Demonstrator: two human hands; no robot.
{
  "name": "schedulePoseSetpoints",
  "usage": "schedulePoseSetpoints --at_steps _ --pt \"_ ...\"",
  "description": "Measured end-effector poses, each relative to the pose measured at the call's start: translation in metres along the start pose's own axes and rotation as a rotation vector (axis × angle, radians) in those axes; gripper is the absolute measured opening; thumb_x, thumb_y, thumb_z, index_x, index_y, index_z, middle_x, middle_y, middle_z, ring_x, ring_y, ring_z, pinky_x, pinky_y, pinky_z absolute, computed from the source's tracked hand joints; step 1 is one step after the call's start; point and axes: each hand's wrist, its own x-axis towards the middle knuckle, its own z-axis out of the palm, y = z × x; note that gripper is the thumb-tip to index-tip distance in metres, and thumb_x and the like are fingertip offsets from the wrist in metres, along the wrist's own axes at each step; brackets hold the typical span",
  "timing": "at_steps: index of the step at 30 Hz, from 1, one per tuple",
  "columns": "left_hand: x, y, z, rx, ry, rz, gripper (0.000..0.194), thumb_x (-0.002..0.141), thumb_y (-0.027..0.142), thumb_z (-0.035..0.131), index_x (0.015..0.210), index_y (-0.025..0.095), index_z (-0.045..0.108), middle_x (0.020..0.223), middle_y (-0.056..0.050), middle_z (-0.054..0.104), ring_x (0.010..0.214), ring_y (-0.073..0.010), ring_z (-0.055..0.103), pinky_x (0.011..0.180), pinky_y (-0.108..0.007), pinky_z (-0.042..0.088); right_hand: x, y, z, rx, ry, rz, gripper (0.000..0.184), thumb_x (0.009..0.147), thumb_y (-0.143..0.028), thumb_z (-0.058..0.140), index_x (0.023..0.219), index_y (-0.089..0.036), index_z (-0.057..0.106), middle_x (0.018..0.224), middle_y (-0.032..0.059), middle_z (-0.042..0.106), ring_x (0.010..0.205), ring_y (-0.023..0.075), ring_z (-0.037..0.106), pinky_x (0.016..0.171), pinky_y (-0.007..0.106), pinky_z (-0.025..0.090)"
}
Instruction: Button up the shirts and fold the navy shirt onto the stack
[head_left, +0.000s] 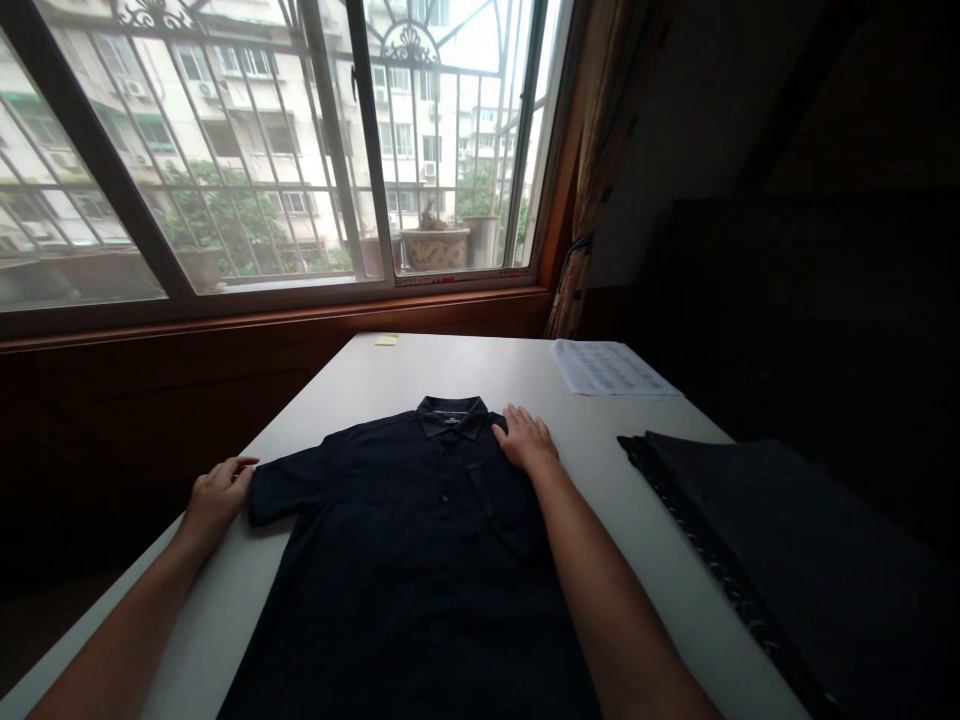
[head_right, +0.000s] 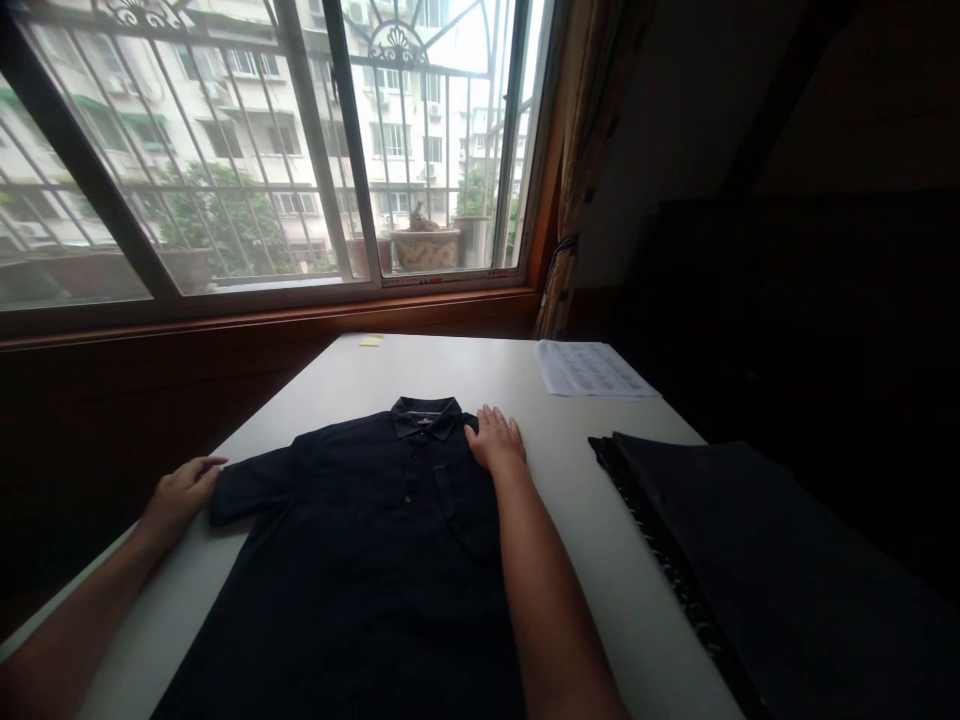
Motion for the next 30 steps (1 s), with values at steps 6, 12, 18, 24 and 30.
schedulePoseSetpoints --at_steps 6,12,18,24,30 --pt "-0.012 0.000 -0.015 -0.366 -0.151 -0.180 0.061 0.078 0.054 0.057 0.128 0.020 0.059 0.097 -0.006 0.073 0.091 -0.0282 0.071 0.077 -0.035 0.055 0.001 0.000 0.001 0.001 0.009 0.002 0.069 0.100 -0.054 0.022 0.158 -0.018 0.022 0.167 0.0037 0.016 0.153 0.0208 0.011 0.123 0.042 0.004" --pt "-0.019 0.004 -0.025 -0.536 -0.143 -0.145 0.058 0.082 0.057 0.052 0.128 0.023 0.061 0.102 -0.006 0.071 0.096 -0.0284 0.069 0.077 -0.037 0.058 0.002 0.000 0.002 0.001 0.027 -0.006 0.067 0.100 -0.053 0.023 0.157 -0.018 0.026 0.166 0.0038 0.019 0.152 0.0210 0.014 0.123 0.043 0.007" --pt "-0.021 0.003 -0.021 -0.483 -0.177 -0.057 0.065 0.077 0.061 0.061 0.129 0.022 0.061 0.106 -0.006 0.071 0.097 -0.0273 0.068 0.081 -0.034 0.056 0.001 0.000 0.002 0.005 0.043 -0.009 0.067 0.100 -0.053 0.025 0.157 -0.018 0.027 0.165 0.0045 0.022 0.152 0.0204 0.017 0.123 0.042 0.008" --pt "-0.020 0.006 -0.017 -0.505 -0.197 -0.022 0.072 0.075 0.066 0.062 0.129 0.020 0.061 0.103 -0.008 0.071 0.094 -0.0284 0.069 0.078 -0.036 0.057 0.000 0.000 0.002 0.004 0.057 -0.015 0.065 0.100 -0.052 0.026 0.156 -0.017 0.029 0.164 0.0048 0.024 0.151 0.0203 0.018 0.123 0.043 0.010" --pt "-0.022 0.011 -0.019 -0.565 -0.096 -0.042 0.071 0.070 0.063 0.069 0.127 0.021 0.063 0.096 -0.006 0.069 0.083 -0.0256 0.069 0.067 -0.032 0.058 0.000 0.000 0.001 0.007 0.062 -0.021 0.064 0.100 -0.052 0.027 0.155 -0.017 0.031 0.163 0.0049 0.027 0.151 0.0204 0.020 0.122 0.043 0.012"
